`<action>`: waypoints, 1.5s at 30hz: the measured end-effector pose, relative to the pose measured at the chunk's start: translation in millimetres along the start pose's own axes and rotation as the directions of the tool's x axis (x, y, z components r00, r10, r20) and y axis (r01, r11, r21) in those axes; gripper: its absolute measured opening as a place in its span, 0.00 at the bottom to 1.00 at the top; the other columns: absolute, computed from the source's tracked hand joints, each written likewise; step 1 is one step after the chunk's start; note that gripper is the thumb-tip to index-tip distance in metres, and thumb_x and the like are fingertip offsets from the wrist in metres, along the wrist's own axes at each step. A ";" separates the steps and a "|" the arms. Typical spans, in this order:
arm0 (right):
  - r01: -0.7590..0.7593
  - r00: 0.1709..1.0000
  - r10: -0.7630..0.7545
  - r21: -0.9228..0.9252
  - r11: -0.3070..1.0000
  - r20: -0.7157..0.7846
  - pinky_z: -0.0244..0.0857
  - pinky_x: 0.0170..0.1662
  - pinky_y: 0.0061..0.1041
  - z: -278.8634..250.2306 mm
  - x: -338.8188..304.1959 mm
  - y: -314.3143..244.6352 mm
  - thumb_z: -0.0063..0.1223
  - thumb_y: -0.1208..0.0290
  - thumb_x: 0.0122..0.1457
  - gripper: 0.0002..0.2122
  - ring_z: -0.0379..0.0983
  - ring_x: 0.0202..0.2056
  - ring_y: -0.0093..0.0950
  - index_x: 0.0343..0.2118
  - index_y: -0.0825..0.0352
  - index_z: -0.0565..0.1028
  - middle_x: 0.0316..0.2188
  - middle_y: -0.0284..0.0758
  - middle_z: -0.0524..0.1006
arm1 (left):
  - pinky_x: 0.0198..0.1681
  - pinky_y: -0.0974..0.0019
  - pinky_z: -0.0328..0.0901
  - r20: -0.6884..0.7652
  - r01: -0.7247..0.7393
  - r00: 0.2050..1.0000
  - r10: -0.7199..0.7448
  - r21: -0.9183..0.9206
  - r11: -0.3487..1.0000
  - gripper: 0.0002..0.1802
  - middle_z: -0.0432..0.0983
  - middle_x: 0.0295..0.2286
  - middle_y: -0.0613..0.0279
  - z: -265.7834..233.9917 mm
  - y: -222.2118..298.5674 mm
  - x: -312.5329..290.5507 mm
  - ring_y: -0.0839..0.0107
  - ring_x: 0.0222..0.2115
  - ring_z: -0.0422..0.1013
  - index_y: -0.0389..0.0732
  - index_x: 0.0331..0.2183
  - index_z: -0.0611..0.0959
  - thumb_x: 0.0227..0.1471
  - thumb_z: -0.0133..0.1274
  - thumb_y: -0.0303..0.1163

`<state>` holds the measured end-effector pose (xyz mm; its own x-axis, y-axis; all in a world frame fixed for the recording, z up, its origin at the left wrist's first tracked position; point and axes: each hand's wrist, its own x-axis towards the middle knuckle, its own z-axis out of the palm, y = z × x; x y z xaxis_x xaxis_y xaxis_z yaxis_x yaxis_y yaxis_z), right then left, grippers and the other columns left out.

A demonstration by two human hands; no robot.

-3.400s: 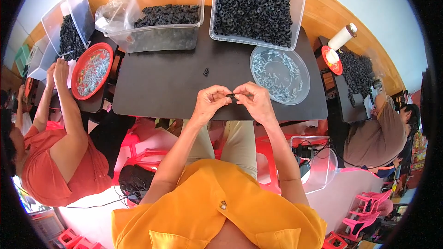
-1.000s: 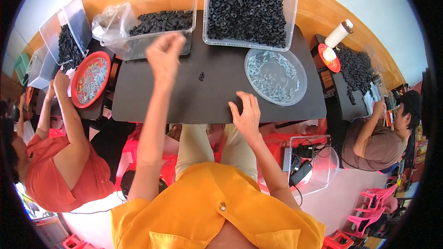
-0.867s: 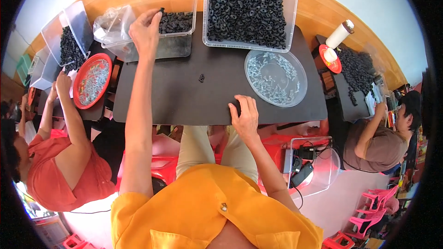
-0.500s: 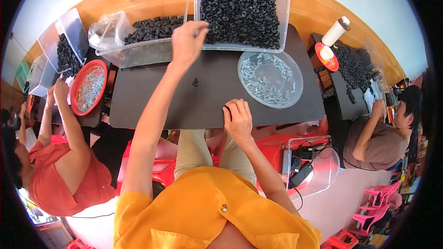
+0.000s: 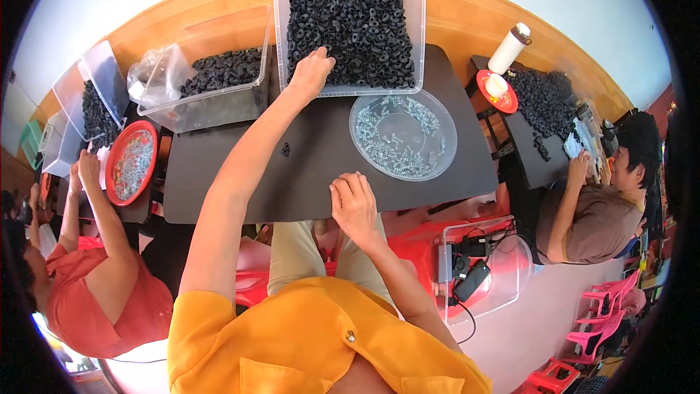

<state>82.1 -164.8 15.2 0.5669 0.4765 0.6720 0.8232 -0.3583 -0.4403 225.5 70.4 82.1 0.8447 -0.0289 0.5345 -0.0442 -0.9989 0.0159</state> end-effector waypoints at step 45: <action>-0.498 0.845 0.241 0.540 0.679 0.477 0.66 0.29 0.18 -26.8 60.6 37.9 0.54 0.80 0.50 0.04 0.71 0.26 0.20 0.31 0.70 0.76 0.26 0.32 0.74 | 0.30 0.78 0.65 0.332 0.396 0.791 -0.515 -0.918 0.017 0.07 0.75 0.24 0.68 -31.4 108.7 -187.8 0.84 0.25 0.69 0.35 0.29 0.77 0.43 0.57 0.18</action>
<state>146.8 -170.9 55.2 0.6924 0.6992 0.1780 0.2931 -0.0471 -0.9549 45.3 -31.6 9.9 0.8675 0.4789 0.1343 -0.1562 0.0060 0.9877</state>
